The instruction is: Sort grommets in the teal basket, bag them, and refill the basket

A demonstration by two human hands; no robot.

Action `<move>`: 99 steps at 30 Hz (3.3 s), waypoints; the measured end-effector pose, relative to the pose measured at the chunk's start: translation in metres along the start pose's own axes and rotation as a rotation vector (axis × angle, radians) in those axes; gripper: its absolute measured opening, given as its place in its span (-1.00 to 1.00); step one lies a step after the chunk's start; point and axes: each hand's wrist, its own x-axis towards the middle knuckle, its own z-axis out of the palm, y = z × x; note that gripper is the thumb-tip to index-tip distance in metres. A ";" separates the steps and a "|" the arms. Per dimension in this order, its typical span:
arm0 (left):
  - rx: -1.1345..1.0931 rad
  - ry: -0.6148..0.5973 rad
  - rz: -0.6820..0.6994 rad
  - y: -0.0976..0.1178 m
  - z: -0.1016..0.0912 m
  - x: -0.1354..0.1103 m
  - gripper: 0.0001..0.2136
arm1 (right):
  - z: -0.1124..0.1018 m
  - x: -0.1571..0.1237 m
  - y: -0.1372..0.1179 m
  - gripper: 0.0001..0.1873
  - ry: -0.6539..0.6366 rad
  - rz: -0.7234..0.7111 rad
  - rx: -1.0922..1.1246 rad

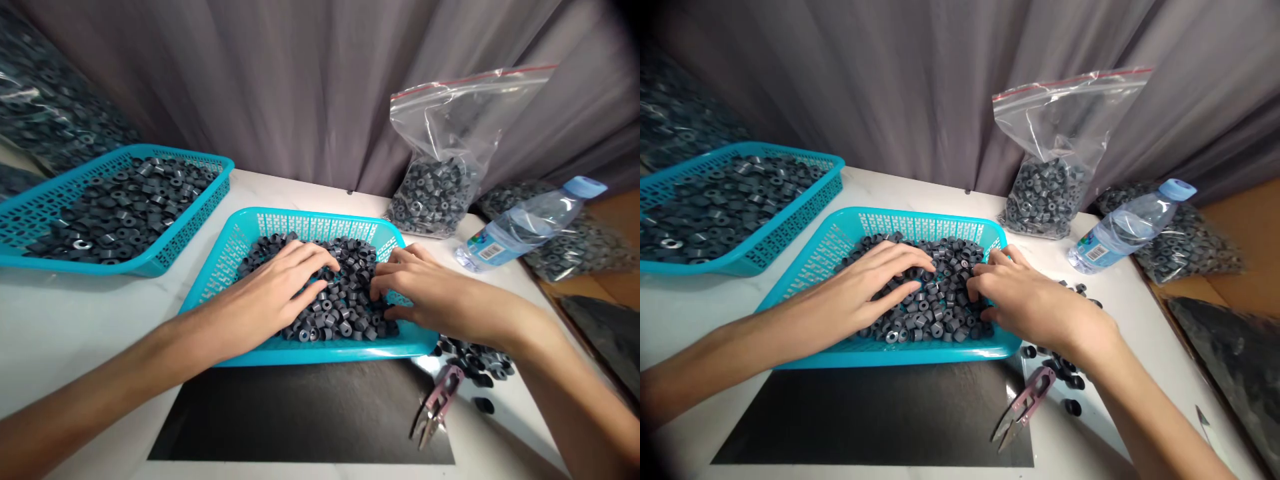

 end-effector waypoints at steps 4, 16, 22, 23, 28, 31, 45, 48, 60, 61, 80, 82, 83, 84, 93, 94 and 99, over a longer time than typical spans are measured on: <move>-0.042 -0.152 0.114 0.005 -0.003 -0.001 -0.76 | -0.002 0.004 -0.004 -0.89 -0.005 0.055 0.048; 0.106 -0.205 0.189 0.007 -0.007 -0.005 -0.69 | -0.003 -0.004 0.009 -0.76 0.001 0.008 0.100; -0.101 -0.021 0.006 0.022 -0.012 0.000 -0.63 | -0.025 0.001 -0.012 -0.86 0.130 -0.029 0.369; -0.161 0.026 -0.028 0.024 -0.011 0.000 -0.60 | -0.028 0.004 -0.017 -0.87 0.160 -0.034 0.442; -0.396 0.258 -0.096 0.029 -0.008 0.004 -0.76 | -0.021 0.020 -0.033 -0.89 0.338 -0.037 0.720; -0.392 0.286 -0.110 0.025 -0.009 0.007 -0.89 | -0.014 0.024 -0.030 -0.82 0.376 -0.007 0.835; -0.009 0.142 -0.144 0.008 -0.006 0.006 -0.85 | 0.006 0.019 -0.009 -0.98 0.107 -0.036 0.155; -0.012 0.152 -0.146 0.008 -0.006 0.007 -0.85 | 0.006 0.019 -0.011 -0.95 0.090 -0.038 0.147; -0.042 0.155 -0.123 0.006 -0.004 0.006 -0.86 | -0.007 0.013 -0.009 -0.88 0.191 0.051 0.154; -0.047 0.149 -0.123 0.006 -0.004 0.006 -0.86 | -0.007 0.013 -0.009 -0.89 0.209 0.080 0.167; -0.443 0.255 -0.198 0.010 -0.012 0.011 -0.86 | -0.012 0.018 -0.020 -0.92 0.225 -0.006 0.470; -0.354 0.228 -0.210 0.007 -0.011 0.011 -0.86 | -0.013 0.017 -0.013 -0.88 0.305 0.073 0.280; -0.305 0.206 -0.209 0.006 -0.010 0.010 -0.84 | -0.013 0.016 -0.010 -0.84 0.346 0.119 0.187; -0.259 0.190 -0.203 0.005 -0.009 0.009 -0.80 | -0.014 0.014 -0.007 -0.81 0.373 0.154 0.116; -0.152 0.211 -0.186 0.006 -0.006 0.006 -0.76 | -0.002 0.007 -0.014 -0.89 -0.075 0.050 0.208; -0.150 0.214 -0.185 0.006 -0.006 0.007 -0.77 | -0.001 0.007 -0.014 -0.89 -0.081 0.053 0.211; -0.146 0.211 -0.194 0.004 -0.005 0.006 -0.80 | -0.006 0.010 -0.012 -0.92 -0.067 0.031 0.270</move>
